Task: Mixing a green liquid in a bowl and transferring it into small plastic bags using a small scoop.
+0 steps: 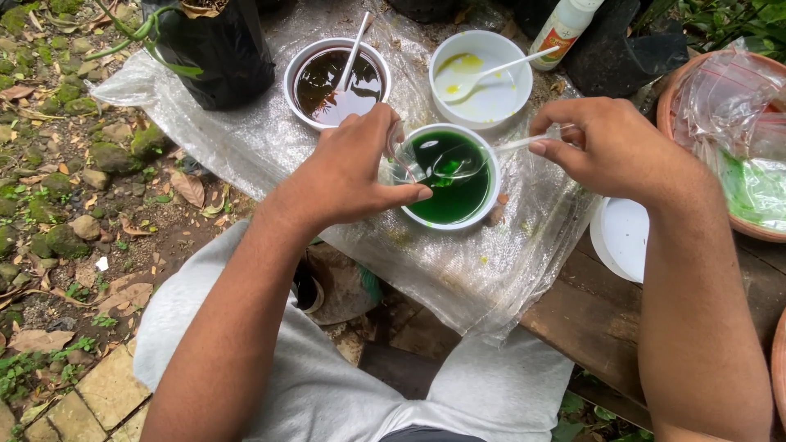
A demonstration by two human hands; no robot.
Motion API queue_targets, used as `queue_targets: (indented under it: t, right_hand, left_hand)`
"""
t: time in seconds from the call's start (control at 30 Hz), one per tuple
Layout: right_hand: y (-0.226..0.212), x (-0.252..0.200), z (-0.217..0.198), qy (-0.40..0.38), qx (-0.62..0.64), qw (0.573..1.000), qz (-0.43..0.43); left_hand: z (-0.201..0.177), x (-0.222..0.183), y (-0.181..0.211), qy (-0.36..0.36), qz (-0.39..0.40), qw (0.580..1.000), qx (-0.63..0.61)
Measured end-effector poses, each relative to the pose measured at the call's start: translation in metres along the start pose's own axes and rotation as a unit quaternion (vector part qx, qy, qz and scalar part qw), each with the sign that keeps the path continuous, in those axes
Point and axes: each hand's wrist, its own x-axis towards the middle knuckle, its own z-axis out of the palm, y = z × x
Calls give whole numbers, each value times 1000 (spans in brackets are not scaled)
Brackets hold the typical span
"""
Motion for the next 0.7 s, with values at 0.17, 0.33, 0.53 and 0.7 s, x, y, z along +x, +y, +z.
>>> queue_targets:
  t: [0.17,0.33,0.53,0.7]
  right_hand:
    - [-4,-12,-11,25,23,999,16]
    - [8,-20,-11,103,57,991,-64]
    - [-4,-30,-11,115,60,988,-80]
    - [-21,-34,-8,157,4,974,-163]
  left_hand:
    - [7,3,-4,38,44,998,3]
    - [10,4,-3,48,57,997,-13]
    - [19,9,-3,81,95,992,5]
    - [25,13,0,113,107,987,28]
